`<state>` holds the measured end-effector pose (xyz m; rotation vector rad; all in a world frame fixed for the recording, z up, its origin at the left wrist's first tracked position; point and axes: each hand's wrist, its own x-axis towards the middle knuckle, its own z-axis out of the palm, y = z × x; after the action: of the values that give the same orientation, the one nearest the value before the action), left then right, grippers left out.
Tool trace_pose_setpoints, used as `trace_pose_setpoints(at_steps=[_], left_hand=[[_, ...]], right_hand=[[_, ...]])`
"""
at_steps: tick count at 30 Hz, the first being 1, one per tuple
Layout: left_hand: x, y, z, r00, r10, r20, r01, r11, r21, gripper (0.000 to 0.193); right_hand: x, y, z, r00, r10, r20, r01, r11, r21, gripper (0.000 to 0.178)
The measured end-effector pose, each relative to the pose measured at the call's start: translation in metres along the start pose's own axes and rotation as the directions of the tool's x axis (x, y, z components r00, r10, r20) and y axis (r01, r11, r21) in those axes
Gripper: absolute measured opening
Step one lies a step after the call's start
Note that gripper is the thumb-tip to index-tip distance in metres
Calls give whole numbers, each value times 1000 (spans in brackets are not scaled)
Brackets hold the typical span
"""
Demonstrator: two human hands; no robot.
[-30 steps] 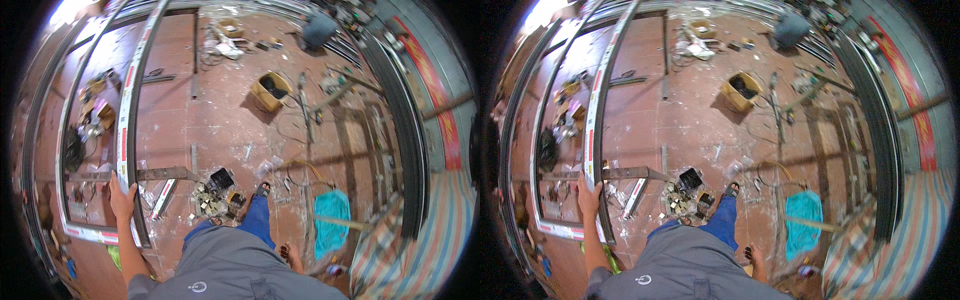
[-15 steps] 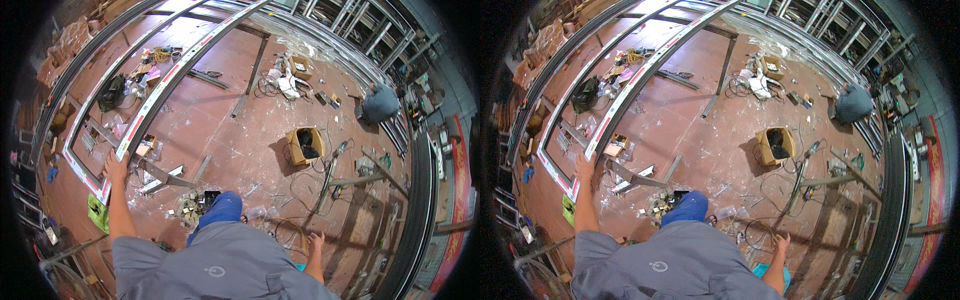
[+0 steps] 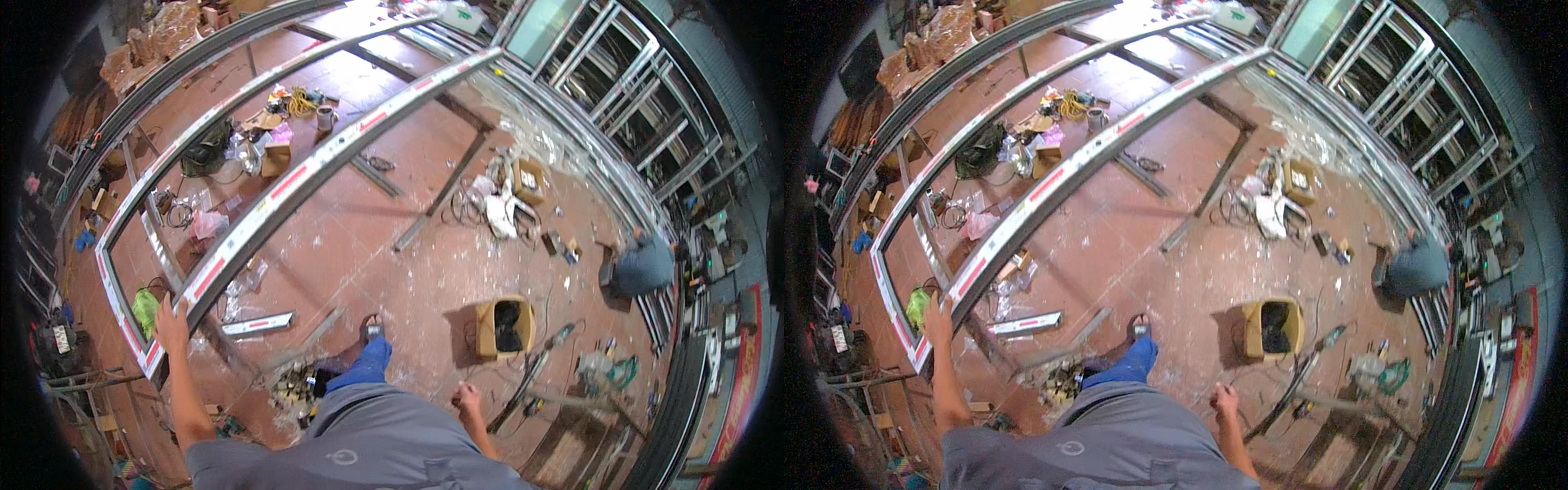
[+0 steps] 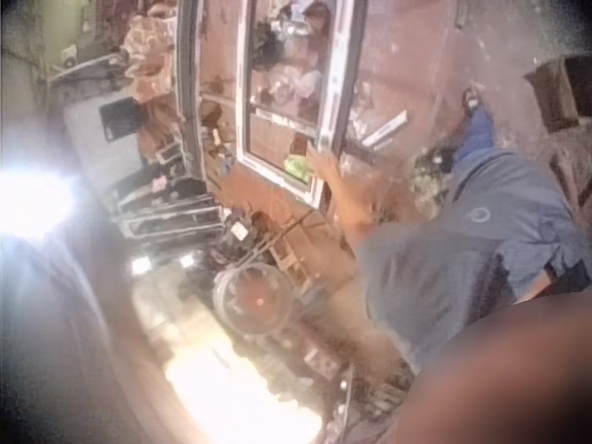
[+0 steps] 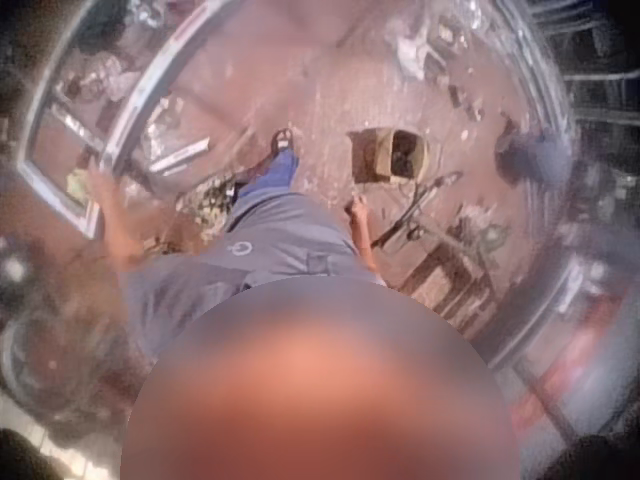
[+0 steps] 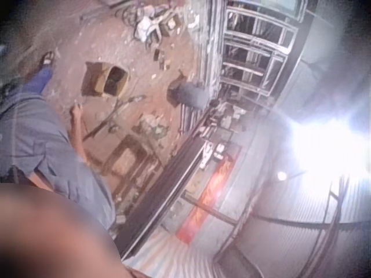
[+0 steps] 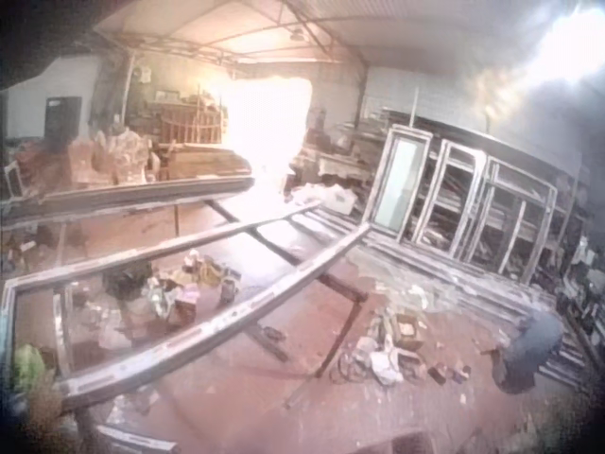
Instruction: The person assembles a window frame by aligning metal profiles, drilling holes, and inserting rubber seals. They use a cordless drill and scissors to cut and fit the seals into the frame grooves.
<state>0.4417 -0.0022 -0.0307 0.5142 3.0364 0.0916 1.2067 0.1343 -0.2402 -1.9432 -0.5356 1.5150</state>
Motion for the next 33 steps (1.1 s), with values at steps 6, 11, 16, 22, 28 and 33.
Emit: trace_pose_setpoints(at_steps=[6,11,16,22,28,33], left_hand=[[14,41,-10,975,-223,-6,223,973,61,77],[24,47,2,981,-171,-96,169,985,-24,73],[48,47,4,909,-410,-70,411,912,-7,92],[169,289,-17,950,-119,-290,-2,923,-384,92],[373,550,-31,943,287,-166,-318,924,-212,103],[506,697,-17,925,379,-23,-378,925,19,115]], right_hand=[[96,-132,117,990,1,143,22,987,-161,25],[194,-264,263,959,-63,275,49,997,58,23],[183,-420,434,862,-85,500,28,992,120,42],[193,-514,573,727,-79,682,-129,960,249,55],[142,-594,615,793,-6,609,-135,973,187,43],[169,-592,622,782,-90,617,-45,979,200,45]])
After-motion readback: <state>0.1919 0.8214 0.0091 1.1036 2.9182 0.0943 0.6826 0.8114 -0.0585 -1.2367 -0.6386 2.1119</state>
